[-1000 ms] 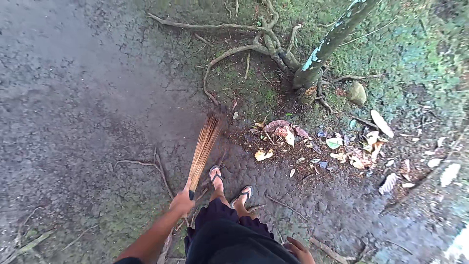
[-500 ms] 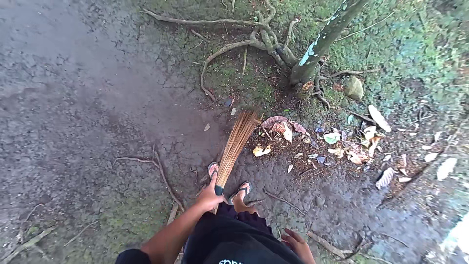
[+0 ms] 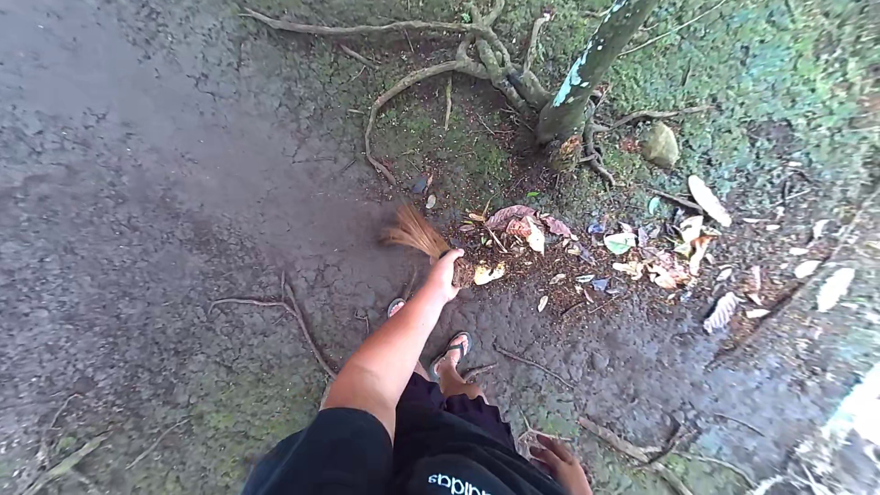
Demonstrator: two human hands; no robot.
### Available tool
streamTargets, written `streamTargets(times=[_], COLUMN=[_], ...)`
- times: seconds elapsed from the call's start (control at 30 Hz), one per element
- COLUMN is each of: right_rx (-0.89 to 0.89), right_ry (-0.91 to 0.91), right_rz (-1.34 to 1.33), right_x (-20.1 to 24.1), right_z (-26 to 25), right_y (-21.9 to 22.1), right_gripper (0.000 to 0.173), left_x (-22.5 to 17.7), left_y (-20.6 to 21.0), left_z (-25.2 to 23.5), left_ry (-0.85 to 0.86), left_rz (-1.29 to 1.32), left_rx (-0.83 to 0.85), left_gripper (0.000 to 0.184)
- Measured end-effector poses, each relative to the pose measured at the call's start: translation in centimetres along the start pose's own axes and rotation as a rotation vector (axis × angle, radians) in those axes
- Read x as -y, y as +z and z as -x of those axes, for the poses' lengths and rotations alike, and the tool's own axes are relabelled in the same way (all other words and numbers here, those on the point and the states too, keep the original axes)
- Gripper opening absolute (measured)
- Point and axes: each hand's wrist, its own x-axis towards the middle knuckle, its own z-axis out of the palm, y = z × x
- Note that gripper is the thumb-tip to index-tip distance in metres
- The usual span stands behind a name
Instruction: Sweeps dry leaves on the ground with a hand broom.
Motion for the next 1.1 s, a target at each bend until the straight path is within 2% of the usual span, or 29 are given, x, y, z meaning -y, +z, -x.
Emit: streamTargets(times=[0.13, 0.3, 0.4, 0.5, 0.57, 0.6, 0.7, 0.77, 0.93, 1.03, 1.1], right_rx=[0.006, -0.005, 0.004, 0.029, 0.027, 0.020, 0.013, 0.016, -0.015, -0.023, -0.016], right_ry=[0.007, -0.001, 0.002, 0.013, 0.016, 0.009, 0.019, 0.018, 0.038, 0.037, 0.032], right_rz=[0.004, -0.046, -0.064, -0.050, -0.043, -0.043, -0.051, -0.054, -0.059, -0.080, -0.104], right_x=[-0.5, 0.4, 0.5, -0.2, -0.7, -0.9, -1.6, -2.0, -2.2, -2.3, -2.7], right_z=[-0.4, -0.4, 0.1, 0.3, 0.2, 0.0, 0.3, 0.3, 0.6, 0.8, 0.5], right_y=[-0.6, -0.7, -0.3, 0.4, 0.5, 0.5, 0.2, -0.5, -1.3, -1.2, -0.8], right_gripper=[0.041, 0.044, 0.043, 0.041, 0.041, 0.040, 0.040, 0.041, 0.042, 0.043, 0.042], left_x=[0.4, 3.7, 7.4, 8.9, 7.9, 7.3, 7.4, 7.9, 9.4, 10.1, 10.8], left_y=[-3.4, -9.6, -10.2, -6.8, -4.6, -3.6, -2.9, -4.1, -11.8, -12.9, -12.5], left_z=[0.1, 7.7, 11.7, 10.3, 6.4, 4.5, 0.9, 0.9, 6.8, 10.7, 10.4], left_ry=[0.017, 0.059, 0.026, -0.012, -0.051, -0.066, -0.029, 0.037, 0.122, 0.156, 0.152], left_rz=[-0.022, -0.097, -0.032, -0.018, -0.047, -0.086, -0.193, -0.232, -0.391, -0.335, -0.269], left_rx=[0.014, -0.001, -0.097, -0.171, -0.146, -0.113, -0.046, -0.035, -0.020, -0.090, -0.156], left_gripper=[0.069, 0.088, 0.089, 0.070, 0.049, 0.047, 0.078, 0.089, 0.110, 0.115, 0.117])
